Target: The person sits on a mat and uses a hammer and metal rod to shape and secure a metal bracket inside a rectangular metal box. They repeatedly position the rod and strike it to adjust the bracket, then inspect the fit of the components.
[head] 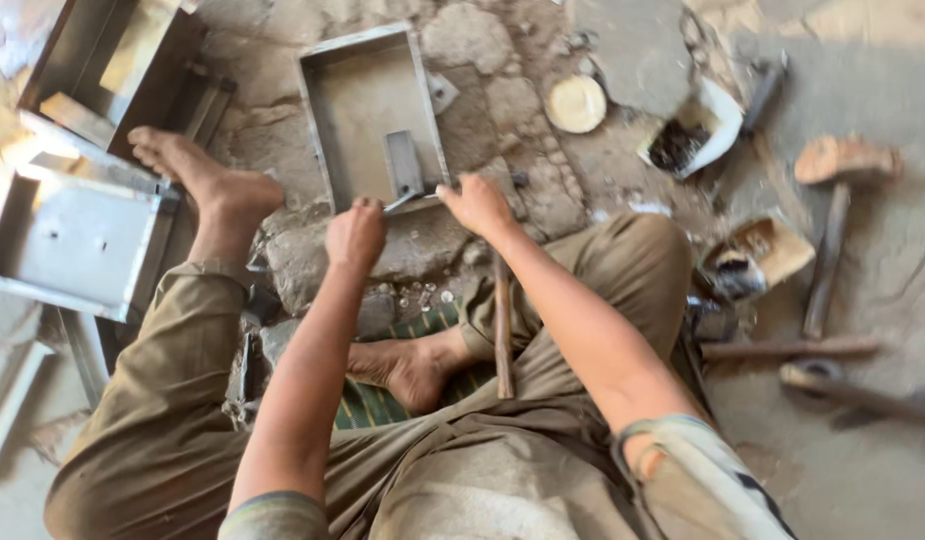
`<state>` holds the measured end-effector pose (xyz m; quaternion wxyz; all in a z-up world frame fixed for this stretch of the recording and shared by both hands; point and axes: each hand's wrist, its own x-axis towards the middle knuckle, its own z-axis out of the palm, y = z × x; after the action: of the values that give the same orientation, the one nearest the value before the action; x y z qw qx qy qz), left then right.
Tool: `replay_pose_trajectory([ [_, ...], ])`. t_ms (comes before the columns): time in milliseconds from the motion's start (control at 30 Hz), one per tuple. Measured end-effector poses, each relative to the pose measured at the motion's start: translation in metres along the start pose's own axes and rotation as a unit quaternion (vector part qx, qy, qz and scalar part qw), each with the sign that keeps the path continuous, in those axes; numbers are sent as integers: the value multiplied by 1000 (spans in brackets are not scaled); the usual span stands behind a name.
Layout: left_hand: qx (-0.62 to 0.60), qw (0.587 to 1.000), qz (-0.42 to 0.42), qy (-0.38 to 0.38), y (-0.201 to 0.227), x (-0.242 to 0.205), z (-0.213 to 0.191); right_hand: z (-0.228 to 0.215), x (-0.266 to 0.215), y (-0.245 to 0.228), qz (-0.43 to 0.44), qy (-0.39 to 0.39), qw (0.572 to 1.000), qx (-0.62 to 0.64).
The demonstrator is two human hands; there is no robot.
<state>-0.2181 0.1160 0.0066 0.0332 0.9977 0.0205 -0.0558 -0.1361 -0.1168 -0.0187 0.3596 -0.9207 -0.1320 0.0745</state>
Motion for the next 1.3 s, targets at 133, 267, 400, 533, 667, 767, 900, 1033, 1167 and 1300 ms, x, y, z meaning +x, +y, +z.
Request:
replay_pose_trajectory([
  [133, 10, 998, 50, 24, -10, 2, 13, 41, 46, 4, -14, 27, 998, -46],
  [267, 15, 999, 44, -16, -5, -19, 16, 41, 19, 13, -19, -32, 996, -83],
  [400, -25, 999, 47, 2, 2, -84, 16, 31, -38, -1, -42, -70, 993, -83],
  [533, -28, 999, 36, -13, 10, -127, 21, 28, -76, -15, -25, -123, 988, -93],
  [667, -47, 998, 23, -16, 13, -138, 25, 22, -92, -22, -46, -116, 986, -107],
  [767, -132, 990, -48, -32, 11, -138, 17, 14, -99, -31, 126, -155, 980, -11],
  [900, -255, 947, -191, 32, 26, -116, 4, 12, -102, -36, -110, -124, 980, -110],
  [1033, -304, 907, -282, 73, 51, -71, 1, 27, -83, -28, -56, -240, 936, -250],
  [1167, -340, 889, -292, 99, 62, -58, 9, 42, -64, -12, -46, -287, 922, -254],
  [1300, -341, 878, -311, 130, 56, -35, 14, 42, -63, -11, -87, -281, 905, -307],
])
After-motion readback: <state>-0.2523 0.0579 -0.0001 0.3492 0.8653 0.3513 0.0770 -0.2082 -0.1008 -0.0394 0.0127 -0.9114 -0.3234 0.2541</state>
